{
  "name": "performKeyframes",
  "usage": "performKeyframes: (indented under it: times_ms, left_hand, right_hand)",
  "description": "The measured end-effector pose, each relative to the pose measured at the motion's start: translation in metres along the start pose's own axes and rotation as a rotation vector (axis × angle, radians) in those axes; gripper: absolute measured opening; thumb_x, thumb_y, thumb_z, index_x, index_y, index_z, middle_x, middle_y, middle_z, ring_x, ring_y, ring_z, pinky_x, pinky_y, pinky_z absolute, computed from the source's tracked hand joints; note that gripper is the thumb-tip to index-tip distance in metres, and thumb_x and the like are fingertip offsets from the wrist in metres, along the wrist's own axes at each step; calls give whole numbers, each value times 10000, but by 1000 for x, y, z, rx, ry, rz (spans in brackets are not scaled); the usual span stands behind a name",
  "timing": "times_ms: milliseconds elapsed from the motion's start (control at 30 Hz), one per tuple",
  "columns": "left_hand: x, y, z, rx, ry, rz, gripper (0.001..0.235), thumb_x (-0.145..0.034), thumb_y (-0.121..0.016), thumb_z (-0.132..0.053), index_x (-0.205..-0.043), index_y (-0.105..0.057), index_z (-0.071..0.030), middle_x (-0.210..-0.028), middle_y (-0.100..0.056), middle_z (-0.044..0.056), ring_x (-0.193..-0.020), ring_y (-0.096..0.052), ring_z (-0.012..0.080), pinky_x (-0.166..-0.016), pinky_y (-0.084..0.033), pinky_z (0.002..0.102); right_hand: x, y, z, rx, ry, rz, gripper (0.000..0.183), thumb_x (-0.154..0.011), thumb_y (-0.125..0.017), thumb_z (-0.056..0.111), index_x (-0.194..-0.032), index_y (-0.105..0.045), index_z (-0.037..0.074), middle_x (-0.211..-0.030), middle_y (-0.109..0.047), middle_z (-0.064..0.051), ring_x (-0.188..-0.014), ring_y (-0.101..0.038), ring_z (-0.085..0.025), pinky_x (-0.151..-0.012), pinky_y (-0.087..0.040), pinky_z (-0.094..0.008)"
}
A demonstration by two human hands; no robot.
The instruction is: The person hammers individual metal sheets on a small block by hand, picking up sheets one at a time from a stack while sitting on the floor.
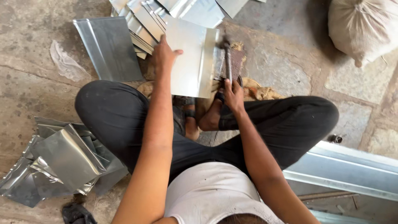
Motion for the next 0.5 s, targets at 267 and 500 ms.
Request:
performKeyframes:
  times_ms: [267,500]
  left_hand:
    - [32,48,-10,-123,-156,-223,926,-739,-942,-385,-1436,-450,-24,-1204,-683,256,-1089,-686,389,-853,-601,483]
    - [23,40,-6,-110,-134,-189,952,-762,-904,-397,-1436,-415,64,-1222,-657,280,-1092,-695,377,-848,-618,449]
  right_hand:
    - [41,30,97,-198,303,3,438,-1136,-444,479,-939,-542,100,-670,-517,36,-510,-481,-58,-420,-389,-238]
    - [-12,19,51,-121,592,-70,516,-1153,-347,530,-1036,-540,66,-684,-521,23,-539,-480,-48,-459,-430,-211]
Point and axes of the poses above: each hand's wrist, its own x-axis away from the middle knuckle, its own y-axis out of the back of the hand, z = x × y, the point moved 8 cm from there along -x, towards the middle knuckle
